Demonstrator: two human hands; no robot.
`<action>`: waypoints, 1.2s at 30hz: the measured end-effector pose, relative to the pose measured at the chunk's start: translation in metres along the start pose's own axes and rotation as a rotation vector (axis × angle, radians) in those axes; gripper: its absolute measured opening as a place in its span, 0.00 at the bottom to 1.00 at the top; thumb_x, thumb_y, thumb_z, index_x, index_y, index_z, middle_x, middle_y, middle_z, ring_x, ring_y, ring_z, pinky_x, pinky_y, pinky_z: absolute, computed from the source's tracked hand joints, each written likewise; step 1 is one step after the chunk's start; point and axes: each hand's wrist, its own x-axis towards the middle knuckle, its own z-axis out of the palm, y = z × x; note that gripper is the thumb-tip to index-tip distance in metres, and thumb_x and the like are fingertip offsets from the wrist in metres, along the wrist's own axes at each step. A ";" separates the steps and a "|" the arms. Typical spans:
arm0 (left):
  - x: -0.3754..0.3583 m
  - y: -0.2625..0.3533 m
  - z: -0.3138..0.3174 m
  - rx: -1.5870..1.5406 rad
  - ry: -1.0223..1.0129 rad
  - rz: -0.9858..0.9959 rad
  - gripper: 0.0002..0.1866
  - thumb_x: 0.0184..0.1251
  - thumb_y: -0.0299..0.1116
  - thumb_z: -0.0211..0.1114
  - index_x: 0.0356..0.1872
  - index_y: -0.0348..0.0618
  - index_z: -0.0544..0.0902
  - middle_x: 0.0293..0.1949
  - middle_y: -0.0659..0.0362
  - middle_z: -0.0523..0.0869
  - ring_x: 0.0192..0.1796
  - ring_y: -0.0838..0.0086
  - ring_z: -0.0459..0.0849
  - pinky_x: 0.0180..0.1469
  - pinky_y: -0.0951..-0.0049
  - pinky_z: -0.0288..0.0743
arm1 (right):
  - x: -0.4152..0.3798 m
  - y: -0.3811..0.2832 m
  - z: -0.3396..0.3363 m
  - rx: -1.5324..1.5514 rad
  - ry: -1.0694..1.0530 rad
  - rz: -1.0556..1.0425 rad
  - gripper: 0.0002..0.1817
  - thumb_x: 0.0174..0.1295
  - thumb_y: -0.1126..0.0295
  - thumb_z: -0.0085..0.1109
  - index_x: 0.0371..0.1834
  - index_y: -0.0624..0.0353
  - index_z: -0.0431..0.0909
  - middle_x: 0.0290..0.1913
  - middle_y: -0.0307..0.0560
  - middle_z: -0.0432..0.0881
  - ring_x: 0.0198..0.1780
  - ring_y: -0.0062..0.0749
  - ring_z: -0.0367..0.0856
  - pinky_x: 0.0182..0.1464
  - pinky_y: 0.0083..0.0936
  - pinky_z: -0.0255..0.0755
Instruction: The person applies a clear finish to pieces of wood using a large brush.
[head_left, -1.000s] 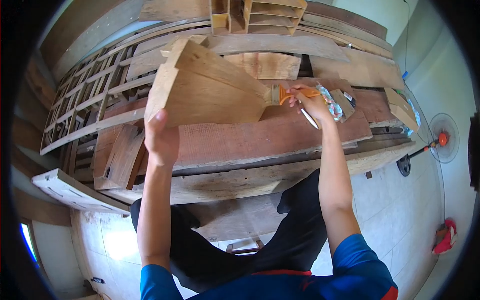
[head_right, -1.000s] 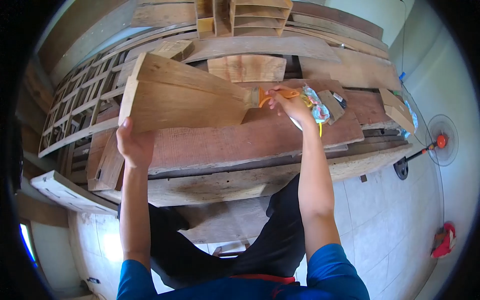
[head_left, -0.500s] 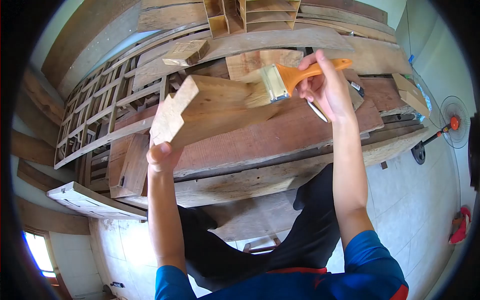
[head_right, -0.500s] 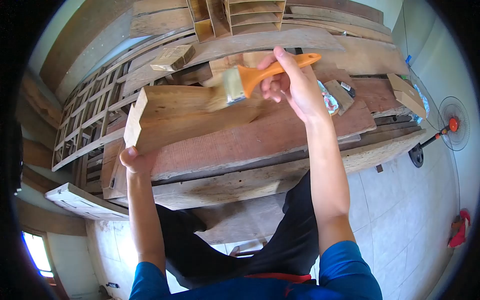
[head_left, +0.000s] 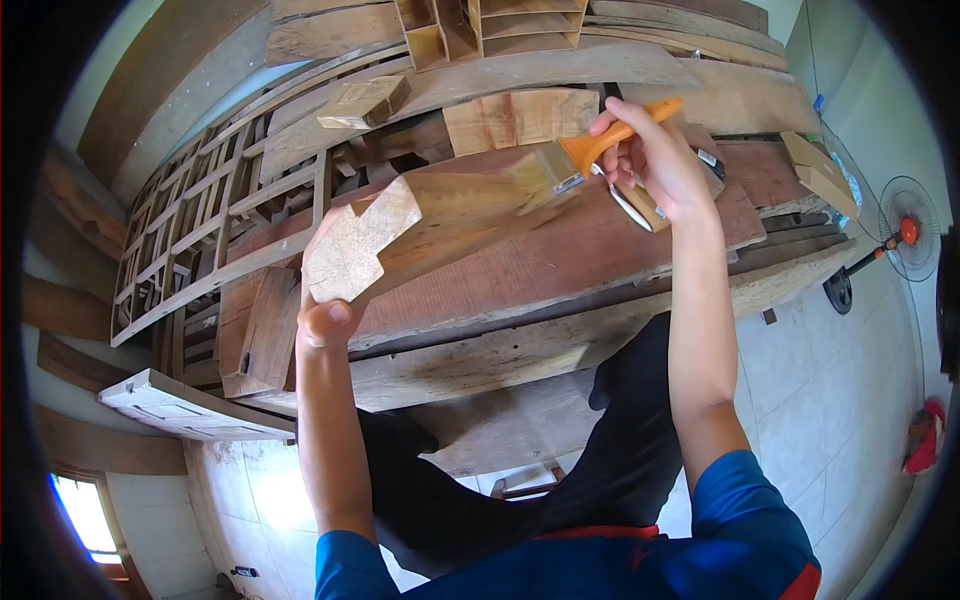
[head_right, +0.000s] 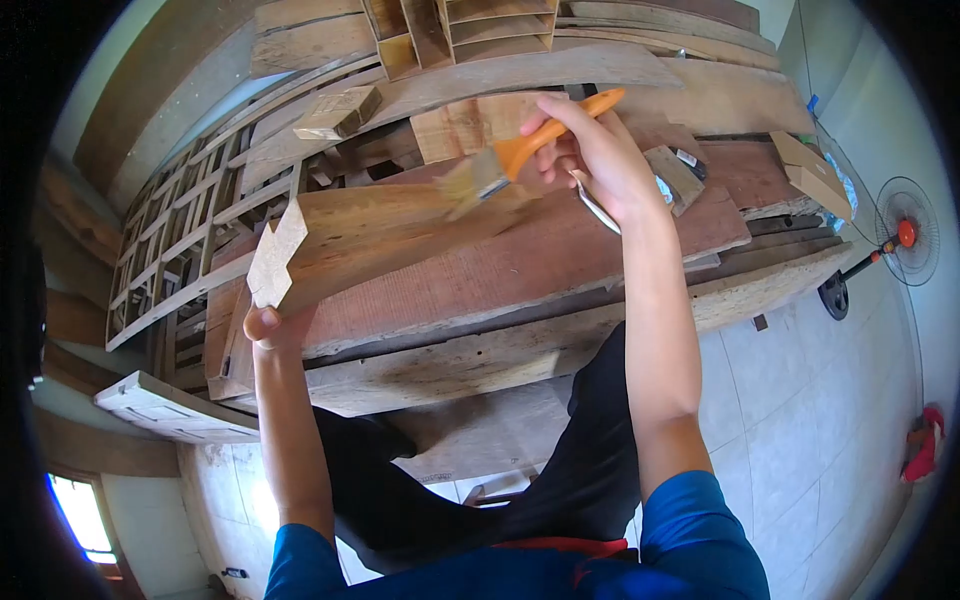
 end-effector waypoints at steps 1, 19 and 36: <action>-0.001 0.000 -0.001 0.000 0.002 -0.004 0.54 0.33 0.53 0.75 0.65 0.29 0.68 0.59 0.50 0.76 0.62 0.66 0.76 0.66 0.70 0.65 | 0.010 0.014 -0.014 -0.068 0.055 0.045 0.20 0.70 0.53 0.55 0.33 0.59 0.82 0.19 0.39 0.77 0.20 0.21 0.76 0.20 0.16 0.59; 0.015 0.004 0.036 -0.007 -0.065 0.168 0.49 0.41 0.51 0.74 0.66 0.32 0.70 0.63 0.38 0.76 0.65 0.53 0.78 0.68 0.55 0.71 | -0.022 -0.024 0.009 -0.053 -0.055 -0.170 0.21 0.72 0.52 0.54 0.43 0.60 0.83 0.25 0.43 0.82 0.23 0.23 0.79 0.22 0.18 0.64; 0.017 -0.002 0.045 -0.009 -0.175 0.236 0.59 0.37 0.49 0.77 0.73 0.31 0.61 0.49 0.48 0.84 0.58 0.59 0.82 0.73 0.54 0.64 | -0.029 -0.023 0.010 -0.097 -0.144 -0.063 0.21 0.68 0.57 0.52 0.27 0.63 0.81 0.19 0.41 0.78 0.16 0.22 0.73 0.20 0.17 0.61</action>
